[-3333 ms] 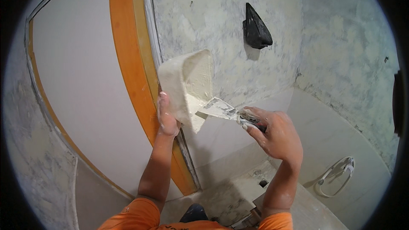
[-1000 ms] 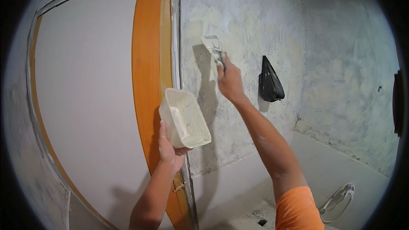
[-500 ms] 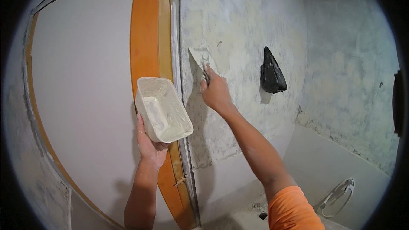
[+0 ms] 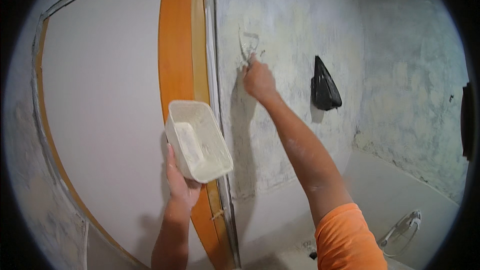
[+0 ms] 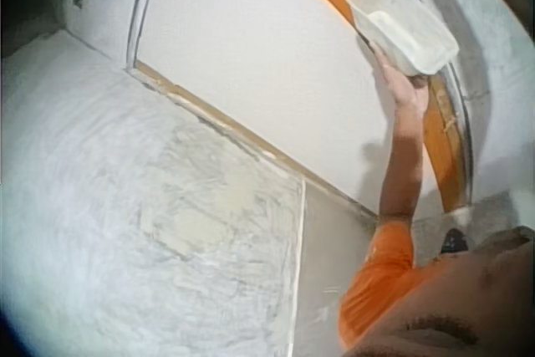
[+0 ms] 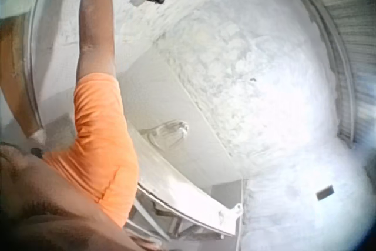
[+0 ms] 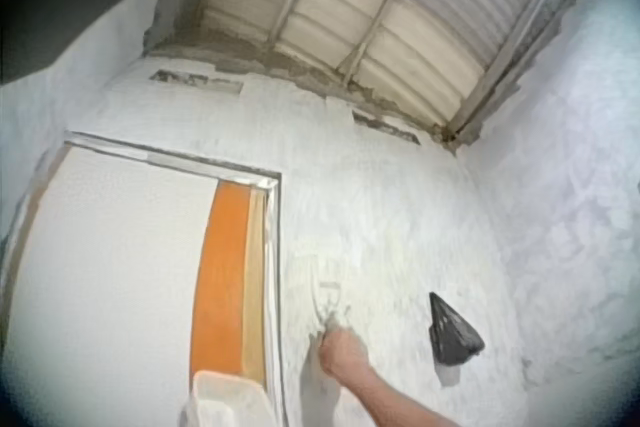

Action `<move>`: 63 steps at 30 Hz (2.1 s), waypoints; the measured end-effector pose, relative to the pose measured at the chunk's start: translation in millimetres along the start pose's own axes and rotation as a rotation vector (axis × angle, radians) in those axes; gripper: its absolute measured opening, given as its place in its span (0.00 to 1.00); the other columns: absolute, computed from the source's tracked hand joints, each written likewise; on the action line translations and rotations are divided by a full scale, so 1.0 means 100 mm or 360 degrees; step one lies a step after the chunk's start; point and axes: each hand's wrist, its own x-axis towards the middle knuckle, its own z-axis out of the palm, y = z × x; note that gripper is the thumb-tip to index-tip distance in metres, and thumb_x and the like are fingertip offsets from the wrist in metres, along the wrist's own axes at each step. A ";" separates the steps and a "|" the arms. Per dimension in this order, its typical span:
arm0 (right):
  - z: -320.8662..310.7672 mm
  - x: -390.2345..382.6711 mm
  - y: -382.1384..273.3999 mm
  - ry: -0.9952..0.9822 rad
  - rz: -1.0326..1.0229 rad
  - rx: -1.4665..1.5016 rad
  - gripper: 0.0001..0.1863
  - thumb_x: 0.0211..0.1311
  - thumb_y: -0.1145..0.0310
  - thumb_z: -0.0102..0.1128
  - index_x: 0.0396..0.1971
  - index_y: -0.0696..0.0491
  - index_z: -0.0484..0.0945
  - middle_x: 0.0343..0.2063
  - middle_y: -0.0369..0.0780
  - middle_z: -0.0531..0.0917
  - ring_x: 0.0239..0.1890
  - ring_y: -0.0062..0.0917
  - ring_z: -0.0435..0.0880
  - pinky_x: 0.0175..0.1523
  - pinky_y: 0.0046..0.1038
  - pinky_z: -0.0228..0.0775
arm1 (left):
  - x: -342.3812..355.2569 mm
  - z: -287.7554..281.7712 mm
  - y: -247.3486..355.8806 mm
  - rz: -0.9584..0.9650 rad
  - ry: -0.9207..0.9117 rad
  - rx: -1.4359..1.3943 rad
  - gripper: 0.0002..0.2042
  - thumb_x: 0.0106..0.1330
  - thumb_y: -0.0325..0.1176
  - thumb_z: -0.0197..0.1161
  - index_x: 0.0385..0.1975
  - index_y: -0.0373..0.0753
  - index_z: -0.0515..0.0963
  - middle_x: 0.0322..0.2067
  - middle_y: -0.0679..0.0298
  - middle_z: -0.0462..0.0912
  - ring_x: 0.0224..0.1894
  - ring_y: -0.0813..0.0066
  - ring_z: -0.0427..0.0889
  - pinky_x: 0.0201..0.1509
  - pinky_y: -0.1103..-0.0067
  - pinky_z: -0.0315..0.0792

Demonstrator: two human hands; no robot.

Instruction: The person applies plaster to a wall and ceiling using a putty knife, taking the plaster from a plastic container.

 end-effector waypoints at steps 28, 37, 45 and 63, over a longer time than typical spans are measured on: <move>-0.05 -0.75 -0.31 -0.0522 -0.0267 -0.0204 0.34 0.54 0.78 0.55 0.63 0.70 0.62 0.38 0.62 0.83 0.44 0.54 0.84 0.50 0.46 0.78 | 0.28 -0.26 0.31 0.0108 -0.0279 0.0065 0.32 0.77 0.60 0.40 0.70 0.43 0.60 0.63 0.59 0.71 0.61 0.64 0.77 0.58 0.65 0.79; -0.98 0.29 -0.17 -0.0156 -0.0382 -0.0220 0.26 0.54 0.77 0.51 0.56 0.63 0.75 0.47 0.58 0.82 0.52 0.51 0.81 0.59 0.44 0.73 | 0.14 0.04 0.29 0.0066 -0.0187 0.0023 0.29 0.76 0.59 0.41 0.67 0.45 0.65 0.58 0.63 0.77 0.53 0.69 0.83 0.42 0.76 0.85; -0.05 0.20 0.03 -0.0019 -0.0130 -0.0160 0.30 0.58 0.75 0.53 0.62 0.64 0.65 0.43 0.62 0.80 0.46 0.57 0.83 0.50 0.48 0.77 | 0.16 -0.16 0.22 -0.0021 -0.0054 0.0162 0.30 0.76 0.60 0.42 0.67 0.45 0.65 0.58 0.64 0.76 0.54 0.69 0.82 0.44 0.75 0.85; -0.48 -0.12 -0.08 -0.0151 -0.0420 -0.0195 0.31 0.61 0.71 0.55 0.67 0.53 0.66 0.39 0.58 0.81 0.45 0.55 0.80 0.52 0.50 0.73 | 0.51 -0.50 0.10 0.0037 -0.0213 0.0000 0.31 0.74 0.62 0.46 0.67 0.45 0.63 0.62 0.63 0.72 0.60 0.66 0.77 0.54 0.68 0.79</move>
